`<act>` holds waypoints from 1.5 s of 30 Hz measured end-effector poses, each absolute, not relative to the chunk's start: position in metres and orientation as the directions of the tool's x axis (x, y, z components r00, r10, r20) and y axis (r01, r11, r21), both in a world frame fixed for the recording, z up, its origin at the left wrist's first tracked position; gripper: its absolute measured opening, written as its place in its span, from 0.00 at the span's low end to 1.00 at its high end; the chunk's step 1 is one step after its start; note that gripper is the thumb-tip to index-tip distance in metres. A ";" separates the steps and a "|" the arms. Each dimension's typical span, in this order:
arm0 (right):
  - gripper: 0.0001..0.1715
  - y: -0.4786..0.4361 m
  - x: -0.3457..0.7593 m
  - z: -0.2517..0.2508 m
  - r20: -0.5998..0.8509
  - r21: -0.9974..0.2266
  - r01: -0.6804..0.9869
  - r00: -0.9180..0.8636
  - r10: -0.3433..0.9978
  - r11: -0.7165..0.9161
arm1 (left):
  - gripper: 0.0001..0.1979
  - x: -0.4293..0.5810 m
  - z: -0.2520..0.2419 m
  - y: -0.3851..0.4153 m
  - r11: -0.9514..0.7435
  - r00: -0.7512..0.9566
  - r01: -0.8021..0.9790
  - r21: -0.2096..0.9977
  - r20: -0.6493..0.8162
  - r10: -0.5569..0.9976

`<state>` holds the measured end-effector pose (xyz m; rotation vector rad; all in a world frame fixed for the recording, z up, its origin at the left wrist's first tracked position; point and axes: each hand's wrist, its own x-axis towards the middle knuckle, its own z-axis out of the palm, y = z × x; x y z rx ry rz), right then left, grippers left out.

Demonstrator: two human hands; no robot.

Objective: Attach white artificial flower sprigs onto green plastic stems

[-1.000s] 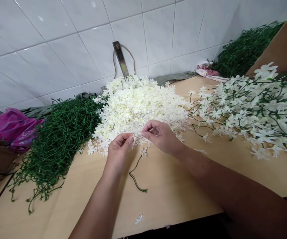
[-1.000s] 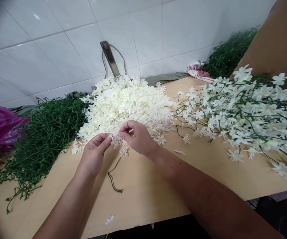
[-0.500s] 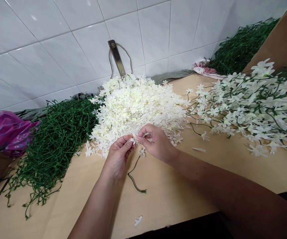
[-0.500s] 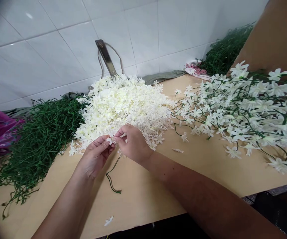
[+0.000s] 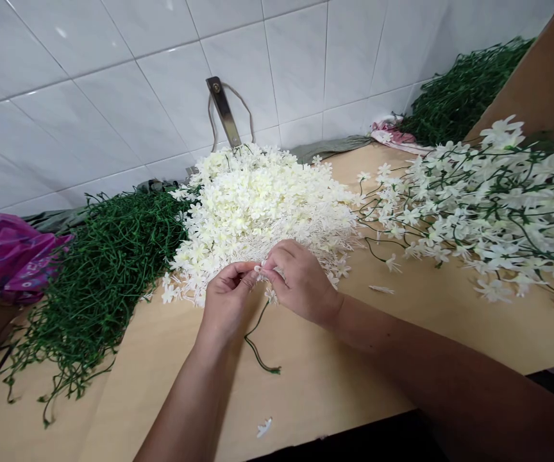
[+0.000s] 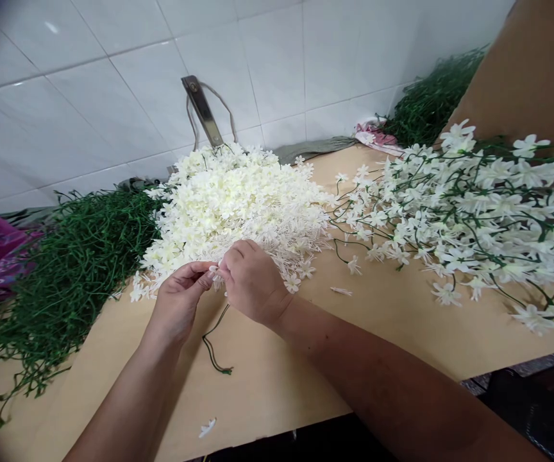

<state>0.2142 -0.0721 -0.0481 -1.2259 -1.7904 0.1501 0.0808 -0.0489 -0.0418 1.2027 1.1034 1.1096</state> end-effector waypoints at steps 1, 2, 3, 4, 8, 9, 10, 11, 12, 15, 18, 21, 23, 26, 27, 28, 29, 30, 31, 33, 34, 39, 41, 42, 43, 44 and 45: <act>0.06 -0.072 0.214 -0.049 0.614 -0.569 0.656 -0.062 0.787 0.496 | 0.09 0.080 -0.042 -0.049 0.068 0.136 -0.066 0.996 -0.058 0.989; 0.06 -0.071 0.214 -0.049 0.610 -0.591 0.635 -0.051 0.790 0.497 | 0.10 0.079 -0.042 -0.049 0.105 0.154 -0.097 0.990 -0.089 0.984; 0.06 -0.071 0.214 -0.050 0.603 -0.618 0.609 -0.039 0.797 0.497 | 0.10 0.078 -0.042 -0.048 0.153 0.180 -0.133 0.979 -0.127 0.975; 0.05 -0.071 0.214 -0.051 0.589 -0.650 0.578 -0.028 0.807 0.494 | 0.11 0.077 -0.042 -0.048 0.205 0.213 -0.166 0.965 -0.168 0.962; 0.05 -0.070 0.212 -0.051 0.482 -0.801 0.412 0.012 0.876 0.435 | 0.12 0.073 -0.040 -0.047 0.331 0.328 -0.204 0.921 -0.254 0.910; 0.06 -0.069 0.212 -0.051 0.444 -0.842 0.351 0.018 0.896 0.410 | 0.12 0.073 -0.039 -0.047 0.322 0.339 -0.194 0.927 -0.244 0.908; 0.06 -0.069 0.212 -0.050 0.401 -0.882 0.277 0.015 0.916 0.382 | 0.11 0.073 -0.038 -0.047 0.298 0.345 -0.183 0.937 -0.222 0.912; 0.06 -0.069 0.212 -0.049 0.356 -0.917 0.193 0.004 0.935 0.348 | 0.11 0.073 -0.038 -0.048 0.259 0.344 -0.172 0.951 -0.188 0.920; 0.06 -0.069 0.212 -0.049 0.309 -0.945 0.110 -0.010 0.951 0.308 | 0.11 0.073 -0.037 -0.048 0.210 0.337 -0.162 0.964 -0.146 0.930; 0.09 -0.068 0.213 -0.050 0.177 -0.983 -0.049 -0.035 0.984 0.175 | 0.10 0.075 -0.037 -0.049 0.057 0.276 -0.129 0.990 -0.019 0.961; 0.11 -0.067 0.213 -0.052 0.090 -0.991 -0.098 -0.038 0.995 0.086 | 0.10 0.075 -0.037 -0.049 -0.046 0.191 -0.084 0.995 0.062 0.980; 0.11 -0.066 0.213 -0.053 0.050 -0.984 -0.172 -0.042 0.998 0.042 | 0.09 0.073 -0.035 -0.050 -0.077 0.179 -0.043 0.996 0.084 0.980; 0.11 -0.065 0.212 -0.053 0.034 -0.977 -0.212 -0.023 0.999 0.028 | 0.08 0.072 -0.034 -0.050 -0.081 0.183 -0.036 0.996 0.086 0.979; 0.11 -0.063 0.211 -0.055 0.017 -0.972 -0.235 0.005 1.000 0.018 | 0.08 0.073 -0.033 -0.051 -0.098 0.163 -0.032 0.995 0.102 0.981; 0.12 -0.063 0.211 -0.056 0.018 -0.971 -0.238 0.007 1.000 0.020 | 0.08 0.074 -0.033 -0.051 -0.102 0.157 -0.033 0.994 0.106 0.982; 0.12 -0.063 0.211 -0.056 0.025 -0.971 -0.238 0.005 1.000 0.025 | 0.08 0.075 -0.033 -0.051 -0.101 0.156 -0.035 0.994 0.106 0.982; 0.12 -0.063 0.210 -0.056 0.034 -0.971 -0.237 0.000 0.999 0.033 | 0.08 0.076 -0.034 -0.051 -0.095 0.160 -0.039 0.995 0.100 0.982; 0.12 -0.064 0.209 -0.056 0.043 -0.971 -0.235 -0.006 0.999 0.041 | 0.09 0.076 -0.035 -0.051 -0.084 0.171 -0.045 0.995 0.090 0.981; 0.12 -0.065 0.209 -0.055 0.051 -0.971 -0.234 -0.011 0.999 0.047 | 0.09 0.076 -0.035 -0.050 -0.071 0.189 -0.051 0.996 0.079 0.979; 0.12 -0.067 0.208 -0.053 0.063 -0.968 -0.244 -0.028 0.998 0.054 | 0.09 0.076 -0.037 -0.050 -0.042 0.238 -0.070 0.997 0.058 0.970; 0.12 -0.068 0.207 -0.051 0.070 -0.965 -0.254 -0.036 0.997 0.058 | 0.09 0.075 -0.038 -0.049 -0.028 0.265 -0.081 0.996 0.048 0.963; 0.15 -0.068 0.206 -0.047 0.128 -0.952 -0.281 -0.010 0.992 0.120 | 0.09 0.072 -0.040 -0.050 0.021 0.304 -0.123 0.992 0.017 0.952; 0.17 -0.067 0.206 -0.048 0.142 -0.947 -0.296 -0.050 0.989 0.122 | 0.10 0.070 -0.040 -0.050 0.036 0.298 -0.133 0.990 0.006 0.954; 0.17 -0.067 0.207 -0.049 0.148 -0.944 -0.311 -0.085 0.985 0.115 | 0.10 0.069 -0.040 -0.049 0.045 0.303 -0.136 0.990 -0.002 0.953; 0.17 -0.066 0.207 -0.049 0.153 -0.939 -0.326 -0.119 0.981 0.107 | 0.10 0.069 -0.039 -0.049 0.053 0.311 -0.136 0.989 -0.008 0.950; 0.16 -0.066 0.208 -0.050 0.158 -0.936 -0.337 -0.145 0.977 0.101 | 0.09 0.068 -0.039 -0.049 0.057 0.322 -0.133 0.990 -0.011 0.947; 0.16 -0.066 0.209 -0.049 0.159 -0.935 -0.340 -0.160 0.974 0.097 | 0.09 0.068 -0.039 -0.048 0.053 0.332 -0.126 0.991 -0.008 0.943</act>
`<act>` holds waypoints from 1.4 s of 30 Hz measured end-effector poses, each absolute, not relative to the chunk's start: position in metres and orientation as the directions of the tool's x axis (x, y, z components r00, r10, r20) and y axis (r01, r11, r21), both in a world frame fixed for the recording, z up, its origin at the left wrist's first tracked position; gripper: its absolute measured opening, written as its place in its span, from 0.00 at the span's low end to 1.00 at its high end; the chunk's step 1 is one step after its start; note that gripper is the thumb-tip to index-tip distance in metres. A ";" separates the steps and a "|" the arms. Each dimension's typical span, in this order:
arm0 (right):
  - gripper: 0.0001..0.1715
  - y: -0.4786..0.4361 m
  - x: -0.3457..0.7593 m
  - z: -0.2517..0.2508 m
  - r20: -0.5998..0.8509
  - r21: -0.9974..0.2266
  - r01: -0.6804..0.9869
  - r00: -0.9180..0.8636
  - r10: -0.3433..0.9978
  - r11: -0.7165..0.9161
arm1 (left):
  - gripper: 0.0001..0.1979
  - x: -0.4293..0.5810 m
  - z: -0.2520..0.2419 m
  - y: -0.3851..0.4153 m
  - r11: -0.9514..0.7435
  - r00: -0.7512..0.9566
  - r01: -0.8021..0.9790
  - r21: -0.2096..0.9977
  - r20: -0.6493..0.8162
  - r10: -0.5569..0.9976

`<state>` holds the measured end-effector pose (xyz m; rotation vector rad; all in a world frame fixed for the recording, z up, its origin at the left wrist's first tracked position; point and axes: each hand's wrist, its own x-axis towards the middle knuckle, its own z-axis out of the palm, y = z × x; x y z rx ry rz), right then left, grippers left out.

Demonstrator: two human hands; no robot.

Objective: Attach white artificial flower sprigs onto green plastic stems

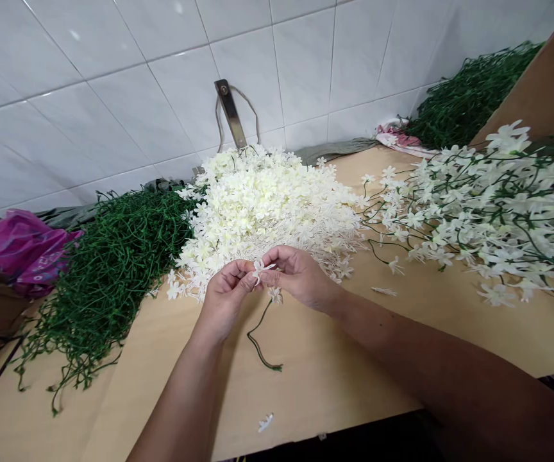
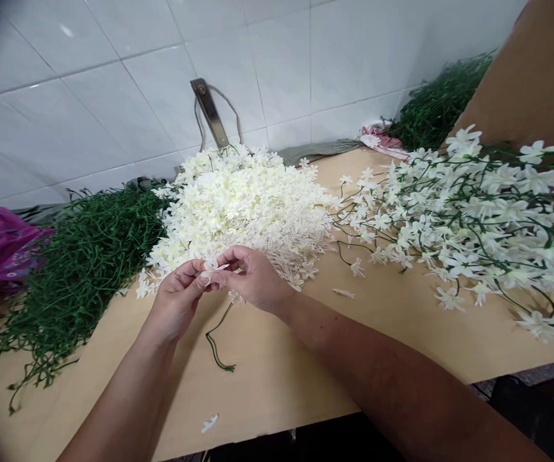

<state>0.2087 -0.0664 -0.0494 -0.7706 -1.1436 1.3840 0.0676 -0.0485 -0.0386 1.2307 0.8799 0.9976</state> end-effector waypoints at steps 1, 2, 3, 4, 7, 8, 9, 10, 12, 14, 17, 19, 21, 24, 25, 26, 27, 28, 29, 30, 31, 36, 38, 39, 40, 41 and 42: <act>0.15 -0.067 0.210 -0.049 0.157 -0.938 -0.335 -0.171 0.973 0.093 | 0.09 0.067 -0.038 -0.048 0.046 0.341 -0.117 0.992 -0.003 0.940; 0.15 -0.067 0.211 -0.048 0.152 -0.941 -0.327 -0.181 0.972 0.087 | 0.08 0.067 -0.038 -0.048 0.037 0.346 -0.108 0.994 0.002 0.938; 0.14 -0.068 0.212 -0.046 0.146 -0.944 -0.319 -0.194 0.970 0.078 | 0.08 0.067 -0.037 -0.048 0.030 0.351 -0.096 0.995 0.005 0.936; 0.13 -0.068 0.212 -0.045 0.139 -0.947 -0.314 -0.202 0.969 0.070 | 0.08 0.067 -0.037 -0.047 0.024 0.355 -0.086 0.996 0.008 0.935; 0.12 -0.070 0.213 -0.042 0.104 -0.950 -0.311 -0.208 0.973 0.035 | 0.08 0.066 -0.036 -0.047 0.023 0.383 -0.078 0.997 0.008 0.924; 0.11 -0.070 0.214 -0.041 0.090 -0.948 -0.317 -0.212 0.973 0.019 | 0.08 0.066 -0.036 -0.047 0.030 0.402 -0.090 0.996 0.009 0.916; 0.11 -0.071 0.214 -0.041 0.079 -0.944 -0.330 -0.224 0.971 0.001 | 0.08 0.066 -0.035 -0.047 0.040 0.423 -0.106 0.994 0.008 0.906; 0.10 -0.071 0.214 -0.041 0.071 -0.936 -0.351 -0.241 0.968 -0.019 | 0.08 0.065 -0.035 -0.047 0.053 0.444 -0.124 0.991 0.008 0.896; 0.10 -0.071 0.214 -0.041 0.069 -0.903 -0.426 -0.279 0.958 -0.059 | 0.08 0.064 -0.034 -0.047 0.073 0.480 -0.153 0.986 0.009 0.877; 0.09 -0.071 0.214 -0.041 0.063 -0.857 -0.505 -0.304 0.951 -0.105 | 0.08 0.063 -0.033 -0.047 0.083 0.501 -0.160 0.984 0.008 0.866; 0.09 -0.071 0.215 -0.040 0.052 -0.819 -0.556 -0.321 0.946 -0.144 | 0.08 0.062 -0.033 -0.047 0.093 0.524 -0.168 0.981 0.009 0.852; 0.09 -0.071 0.215 -0.039 0.065 -0.831 -0.541 -0.327 0.943 -0.131 | 0.08 0.062 -0.033 -0.047 0.103 0.539 -0.183 0.978 0.012 0.842; 0.11 -0.072 0.216 -0.038 0.084 -0.872 -0.481 -0.328 0.941 -0.090 | 0.09 0.061 -0.034 -0.046 0.112 0.552 -0.186 0.976 0.010 0.834; 0.13 -0.072 0.215 -0.037 0.097 -0.933 -0.360 -0.304 0.948 -0.020 | 0.09 0.061 -0.034 -0.046 0.138 0.576 -0.160 0.977 -0.021 0.818; 0.15 -0.072 0.214 -0.038 0.104 -0.944 -0.329 -0.293 0.950 0.002 | 0.09 0.060 -0.034 -0.046 0.150 0.579 -0.151 0.977 -0.036 0.814; 0.17 -0.072 0.213 -0.039 0.112 -0.952 -0.306 -0.287 0.951 0.020 | 0.09 0.060 -0.034 -0.045 0.163 0.576 -0.145 0.976 -0.050 0.816; 0.17 -0.072 0.213 -0.039 0.124 -0.958 -0.285 -0.285 0.950 0.039 | 0.09 0.061 -0.034 -0.045 0.173 0.567 -0.143 0.974 -0.063 0.821; 0.17 -0.072 0.213 -0.041 0.138 -0.963 -0.264 -0.285 0.948 0.060 | 0.10 0.061 -0.034 -0.045 0.182 0.554 -0.143 0.973 -0.074 0.830; 0.16 -0.072 0.213 -0.042 0.150 -0.966 -0.245 -0.289 0.946 0.078 | 0.10 0.061 -0.034 -0.045 0.186 0.541 -0.141 0.972 -0.082 0.837; 0.14 -0.071 0.213 -0.043 0.157 -0.969 -0.228 -0.288 0.945 0.092 | 0.11 0.062 -0.034 -0.045 0.188 0.529 -0.132 0.973 -0.091 0.844; 0.13 -0.071 0.213 -0.044 0.163 -0.971 -0.215 -0.280 0.946 0.103 | 0.11 0.062 -0.034 -0.045 0.185 0.519 -0.118 0.976 -0.099 0.849; 0.12 -0.065 0.213 -0.049 0.149 -0.976 -0.182 -0.138 0.979 0.123 | 0.11 0.067 -0.033 -0.048 0.071 0.410 -0.007 0.997 -0.061 0.910; 0.13 -0.063 0.213 -0.051 0.133 -0.975 -0.189 -0.059 0.989 0.120 | 0.11 0.068 -0.033 -0.049 -0.013 0.370 0.045 0.999 -0.004 0.929; 0.14 -0.062 0.213 -0.051 0.126 -0.973 -0.197 -0.032 0.992 0.117 | 0.11 0.069 -0.033 -0.050 -0.050 0.357 0.074 0.996 0.021 0.934; 0.14 -0.062 0.212 -0.052 0.121 -0.972 -0.205 -0.019 0.992 0.115 | 0.11 0.070 -0.034 -0.050 -0.081 0.346 0.101 0.992 0.041 0.938; 0.14 -0.061 0.212 -0.053 0.119 -0.971 -0.210 -0.017 0.993 0.113 | 0.11 0.071 -0.035 -0.051 -0.105 0.330 0.124 0.987 0.058 0.942; 0.14 -0.061 0.211 -0.054 0.117 -0.972 -0.208 -0.023 0.993 0.110 | 0.11 0.072 -0.037 -0.051 -0.122 0.313 0.144 0.982 0.072 0.947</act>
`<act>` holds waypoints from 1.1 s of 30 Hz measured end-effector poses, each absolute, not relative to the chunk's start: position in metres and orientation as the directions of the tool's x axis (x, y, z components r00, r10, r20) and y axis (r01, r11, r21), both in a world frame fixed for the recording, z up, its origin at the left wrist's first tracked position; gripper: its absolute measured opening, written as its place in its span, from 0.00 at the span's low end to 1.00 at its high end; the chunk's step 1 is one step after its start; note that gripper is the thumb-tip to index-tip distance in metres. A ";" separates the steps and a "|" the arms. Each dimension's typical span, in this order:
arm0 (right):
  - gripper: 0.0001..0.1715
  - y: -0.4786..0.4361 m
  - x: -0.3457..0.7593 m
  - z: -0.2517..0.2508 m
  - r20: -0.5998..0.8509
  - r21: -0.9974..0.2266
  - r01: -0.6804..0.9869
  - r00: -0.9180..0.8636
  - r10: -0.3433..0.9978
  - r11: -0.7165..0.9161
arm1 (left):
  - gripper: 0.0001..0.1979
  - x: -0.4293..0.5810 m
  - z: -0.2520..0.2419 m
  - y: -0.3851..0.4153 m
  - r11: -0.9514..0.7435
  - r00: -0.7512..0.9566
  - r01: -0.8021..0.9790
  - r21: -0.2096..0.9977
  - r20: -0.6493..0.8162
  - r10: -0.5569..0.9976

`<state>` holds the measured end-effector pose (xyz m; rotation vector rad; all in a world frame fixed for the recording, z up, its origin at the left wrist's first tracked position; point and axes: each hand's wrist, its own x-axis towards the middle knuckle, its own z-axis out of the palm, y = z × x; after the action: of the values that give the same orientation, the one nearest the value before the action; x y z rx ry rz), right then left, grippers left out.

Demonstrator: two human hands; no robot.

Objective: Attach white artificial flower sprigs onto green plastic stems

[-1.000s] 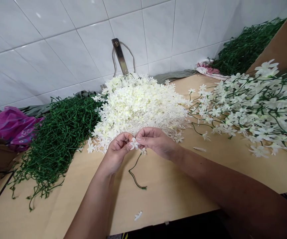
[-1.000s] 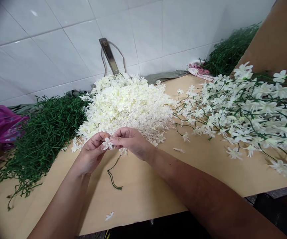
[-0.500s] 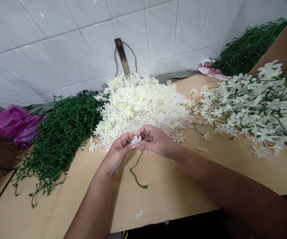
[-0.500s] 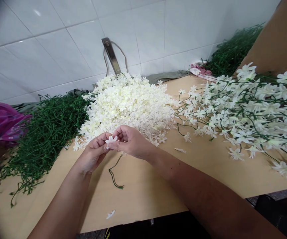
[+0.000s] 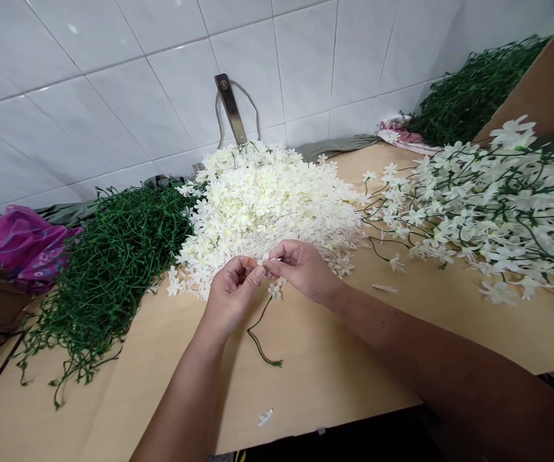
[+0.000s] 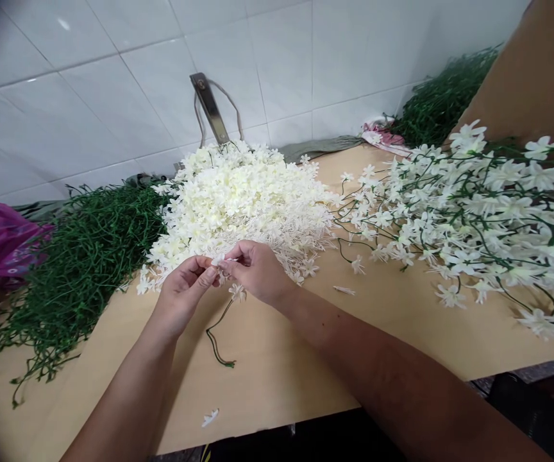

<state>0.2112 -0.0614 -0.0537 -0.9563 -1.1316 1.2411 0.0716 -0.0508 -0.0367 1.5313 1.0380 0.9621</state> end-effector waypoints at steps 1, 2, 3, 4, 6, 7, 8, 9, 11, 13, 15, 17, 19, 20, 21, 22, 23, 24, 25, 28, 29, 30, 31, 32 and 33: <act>0.14 -0.061 0.210 -0.055 0.116 -0.973 -0.203 -0.028 0.993 0.108 | 0.11 0.072 -0.038 -0.051 -0.136 0.294 0.160 0.978 0.084 0.952; 0.14 -0.061 0.210 -0.055 0.113 -0.975 -0.196 -0.031 0.993 0.105 | 0.10 0.073 -0.039 -0.051 -0.148 0.278 0.175 0.973 0.096 0.956; 0.13 -0.062 0.209 -0.056 0.111 -0.977 -0.187 -0.028 0.993 0.104 | 0.09 0.073 -0.040 -0.052 -0.164 0.273 0.192 0.968 0.108 0.956; 0.12 -0.062 0.209 -0.057 0.113 -0.979 -0.172 -0.020 0.993 0.108 | 0.08 0.074 -0.041 -0.053 -0.184 0.277 0.213 0.960 0.121 0.953; 0.10 -0.062 0.208 -0.058 0.140 -0.983 -0.120 0.001 0.990 0.139 | 0.07 0.074 -0.040 -0.054 -0.254 0.303 0.277 0.927 0.167 0.938; 0.08 -0.063 0.208 -0.058 0.163 -0.983 -0.086 0.011 0.987 0.163 | 0.07 0.075 -0.039 -0.055 -0.305 0.318 0.318 0.898 0.201 0.926; 0.07 -0.063 0.208 -0.058 0.189 -0.981 -0.052 0.022 0.982 0.189 | 0.07 0.075 -0.037 -0.055 -0.359 0.334 0.363 0.860 0.239 0.912; 0.06 -0.063 0.208 -0.058 0.212 -0.977 -0.024 0.030 0.977 0.212 | 0.07 0.075 -0.035 -0.056 -0.408 0.350 0.405 0.818 0.274 0.896; 0.06 -0.063 0.209 -0.059 0.237 -0.971 -0.001 0.035 0.971 0.237 | 0.07 0.075 -0.031 -0.058 -0.471 0.374 0.466 0.749 0.316 0.872; 0.07 -0.061 0.211 -0.060 0.232 -0.972 -0.011 0.034 0.972 0.233 | 0.06 0.072 -0.026 -0.064 -0.491 0.411 0.507 0.708 0.302 0.860; 0.07 -0.057 0.216 -0.061 0.199 -0.977 -0.063 0.044 0.979 0.202 | 0.04 0.063 -0.021 -0.075 -0.516 0.485 0.551 0.656 0.252 0.838; 0.08 -0.052 0.221 -0.060 0.143 -0.975 -0.160 0.073 0.987 0.154 | 0.05 0.051 -0.019 -0.090 -0.581 0.583 0.593 0.557 0.201 0.788; 0.10 -0.048 0.226 -0.059 0.097 -0.957 -0.263 0.100 0.990 0.120 | 0.12 0.040 -0.021 -0.106 -0.676 0.680 0.592 0.440 0.178 0.711; 0.11 -0.047 0.228 -0.058 0.084 -0.947 -0.301 0.108 0.991 0.113 | 0.14 0.035 -0.024 -0.112 -0.710 0.718 0.586 0.390 0.156 0.678; 0.12 -0.046 0.229 -0.057 0.077 -0.938 -0.329 0.115 0.990 0.111 | 0.13 0.033 -0.028 -0.117 -0.729 0.734 0.587 0.353 0.148 0.663; 0.13 -0.046 0.229 -0.057 0.074 -0.931 -0.346 0.121 0.990 0.113 | 0.11 0.032 -0.032 -0.120 -0.747 0.752 0.580 0.325 0.139 0.644; 0.13 -0.046 0.229 -0.056 0.072 -0.928 -0.356 0.126 0.989 0.112 | 0.08 0.032 -0.037 -0.122 -0.751 0.756 0.587 0.304 0.129 0.642; 0.14 -0.046 0.229 -0.056 0.067 -0.926 -0.361 0.132 0.989 0.111 | 0.06 0.034 -0.042 -0.122 -0.747 0.748 0.601 0.285 0.129 0.651; 0.15 -0.046 0.229 -0.056 0.063 -0.925 -0.363 0.138 0.989 0.109 | 0.07 0.037 -0.047 -0.122 -0.739 0.736 0.619 0.265 0.130 0.664; 0.16 -0.047 0.228 -0.057 0.059 -0.923 -0.370 0.148 0.987 0.110 | 0.07 0.044 -0.054 -0.114 -0.713 0.703 0.673 0.196 0.128 0.700; 0.16 -0.047 0.229 -0.057 0.060 -0.921 -0.374 0.149 0.987 0.113 | 0.07 0.046 -0.054 -0.110 -0.705 0.697 0.683 0.188 0.118 0.707; 0.16 -0.047 0.229 -0.057 0.063 -0.918 -0.378 0.148 0.987 0.115 | 0.07 0.048 -0.052 -0.106 -0.698 0.693 0.689 0.197 0.107 0.713; 0.16 -0.047 0.230 -0.057 0.064 -0.917 -0.383 0.144 0.987 0.115 | 0.07 0.049 -0.048 -0.101 -0.690 0.688 0.688 0.225 0.101 0.719; 0.16 -0.047 0.231 -0.056 0.063 -0.915 -0.389 0.140 0.988 0.113 | 0.06 0.051 -0.044 -0.097 -0.678 0.678 0.684 0.270 0.107 0.727; 0.16 -0.047 0.231 -0.056 0.059 -0.912 -0.396 0.134 0.989 0.108 | 0.05 0.051 -0.038 -0.095 -0.660 0.660 0.674 0.332 0.132 0.740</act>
<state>0.2312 -0.0466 -0.0564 -0.8973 -0.8586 1.2294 0.0512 -0.0946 -0.0382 2.6233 1.1396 0.3743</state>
